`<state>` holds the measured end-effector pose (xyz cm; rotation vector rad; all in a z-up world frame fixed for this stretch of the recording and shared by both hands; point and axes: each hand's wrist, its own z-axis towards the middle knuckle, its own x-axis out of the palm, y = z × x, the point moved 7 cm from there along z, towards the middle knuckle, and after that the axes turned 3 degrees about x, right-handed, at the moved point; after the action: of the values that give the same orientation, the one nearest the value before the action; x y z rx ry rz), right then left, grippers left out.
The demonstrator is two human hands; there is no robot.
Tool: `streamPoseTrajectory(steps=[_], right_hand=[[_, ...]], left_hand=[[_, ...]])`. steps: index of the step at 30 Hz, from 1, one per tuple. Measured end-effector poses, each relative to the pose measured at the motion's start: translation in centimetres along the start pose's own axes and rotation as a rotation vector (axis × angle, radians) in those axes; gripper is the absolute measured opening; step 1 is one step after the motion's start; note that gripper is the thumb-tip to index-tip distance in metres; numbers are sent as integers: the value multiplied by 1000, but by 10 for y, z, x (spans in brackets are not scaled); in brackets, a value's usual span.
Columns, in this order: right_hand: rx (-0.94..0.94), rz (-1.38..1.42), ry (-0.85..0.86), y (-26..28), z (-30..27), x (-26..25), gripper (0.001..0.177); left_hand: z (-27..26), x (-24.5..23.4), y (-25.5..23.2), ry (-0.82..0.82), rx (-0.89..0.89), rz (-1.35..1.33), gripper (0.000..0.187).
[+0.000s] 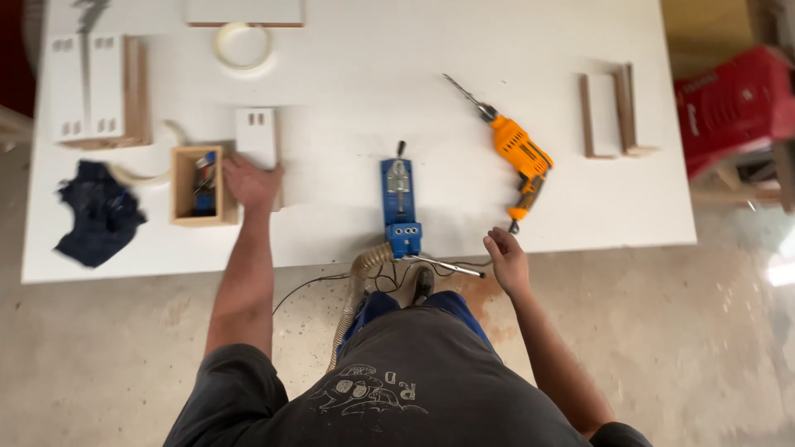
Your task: The person uses a corded drill to create holes in small wooden pieces clamped in a blue jig on a white workbench. They repeatedly position the wood, drill, and then move the finished pieces to a stack on the right side of the table.
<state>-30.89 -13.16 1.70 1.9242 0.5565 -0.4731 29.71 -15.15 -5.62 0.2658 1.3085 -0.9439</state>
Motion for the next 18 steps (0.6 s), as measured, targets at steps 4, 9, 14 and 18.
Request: streamPoseTrajectory(steps=[4,9,14,18], right_hand=[[19,25,-149,-56,-9,-24,47],[166,146,-156,-26,-17,-65,51],[268,668,-181,-51,77,-113,52],[413,1046,-261,-83,182,-154,38]], left_hand=[[4,43,11,68,-25,257,92],[0,40,5,399,-38,277,117],[-65,-17,-75,25,334,-257,72],[-145,-55,-145,346,170,-525,42]])
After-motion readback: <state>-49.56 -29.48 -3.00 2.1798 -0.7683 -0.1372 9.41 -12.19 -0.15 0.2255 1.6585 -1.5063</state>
